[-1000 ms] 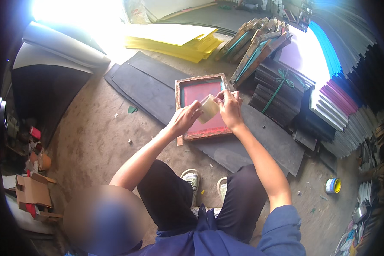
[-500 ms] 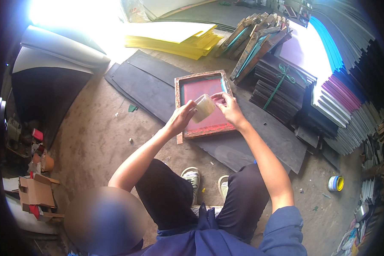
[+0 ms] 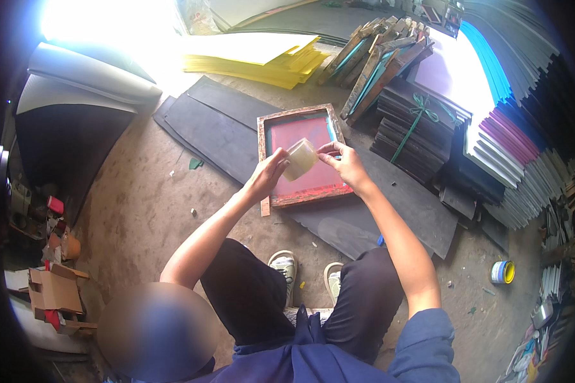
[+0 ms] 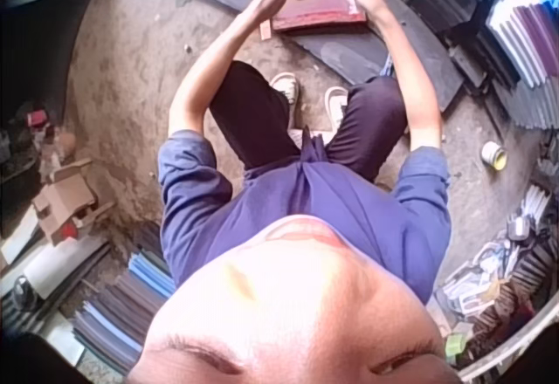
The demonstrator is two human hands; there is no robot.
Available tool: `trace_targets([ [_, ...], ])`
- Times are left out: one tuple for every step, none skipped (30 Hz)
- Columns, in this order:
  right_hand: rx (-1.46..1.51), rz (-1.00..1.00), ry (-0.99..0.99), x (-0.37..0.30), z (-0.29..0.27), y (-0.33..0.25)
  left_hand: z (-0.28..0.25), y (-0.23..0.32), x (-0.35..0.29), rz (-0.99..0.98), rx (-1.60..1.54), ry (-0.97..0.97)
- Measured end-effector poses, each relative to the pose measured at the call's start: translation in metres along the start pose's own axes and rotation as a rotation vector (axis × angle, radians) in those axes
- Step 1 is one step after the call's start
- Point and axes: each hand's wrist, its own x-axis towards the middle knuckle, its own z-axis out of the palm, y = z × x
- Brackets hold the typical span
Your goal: The person sits on the floor and applies clear tape to the edges of a rectangular wooden frame with a red mesh screen. They repeatedly pull tape from a roll, press it along the frame edges, and cut it with a blue utility knife.
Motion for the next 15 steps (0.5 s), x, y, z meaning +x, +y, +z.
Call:
trace_targets([
  [0.0, 0.006, 0.012, 0.001, 0.0, 0.002, 0.0, 0.001, 0.0, 0.016, 0.019, -0.013],
  [0.0, 0.012, 0.023, 0.002, 0.0, 0.005, 0.0, 0.001, 0.001, 0.032, 0.038, -0.027],
  [0.003, 0.018, 0.035, 0.003, 0.001, 0.004, 0.0, 0.002, 0.001, 0.047, 0.058, -0.041],
  [-0.076, -0.026, 0.055, 0.002, 0.002, 0.004, -0.001, 0.004, 0.001, 0.035, 0.056, -0.042],
  [-0.155, -0.07, 0.075, 0.001, 0.004, 0.004, -0.001, 0.005, 0.001, 0.024, 0.053, -0.043],
  [-0.235, -0.113, 0.096, 0.0, 0.004, 0.003, -0.002, 0.005, 0.001, 0.014, 0.049, -0.043],
  [-0.17, -0.125, 0.129, 0.001, 0.003, 0.003, -0.005, 0.005, 0.002, 0.063, 0.129, -0.091],
  [-0.105, -0.137, 0.162, 0.004, 0.001, 0.002, -0.01, 0.003, 0.004, 0.112, 0.209, -0.139],
  [-0.04, -0.148, 0.192, 0.007, 0.0, 0.001, -0.013, 0.001, 0.003, 0.159, 0.289, -0.185],
  [-0.107, -0.184, 0.233, 0.008, -0.006, -0.003, -0.011, 0.001, -0.001, 0.098, 0.223, -0.159],
  [-0.122, -0.141, 0.239, 0.008, -0.012, -0.002, -0.011, -0.001, -0.003, 0.121, 0.237, -0.141],
  [-0.137, -0.103, 0.219, 0.007, -0.018, 0.001, -0.013, 0.0, -0.003, 0.148, 0.252, -0.124],
  [-0.153, -0.066, 0.2, 0.006, -0.021, 0.004, -0.014, 0.001, -0.003, 0.175, 0.267, -0.107],
  [-0.171, -0.072, 0.189, 0.006, -0.022, 0.008, -0.014, 0.002, -0.002, 0.164, 0.262, -0.09],
  [-0.189, -0.077, 0.176, 0.003, -0.019, 0.008, -0.014, 0.002, -0.004, 0.149, 0.256, -0.072],
])
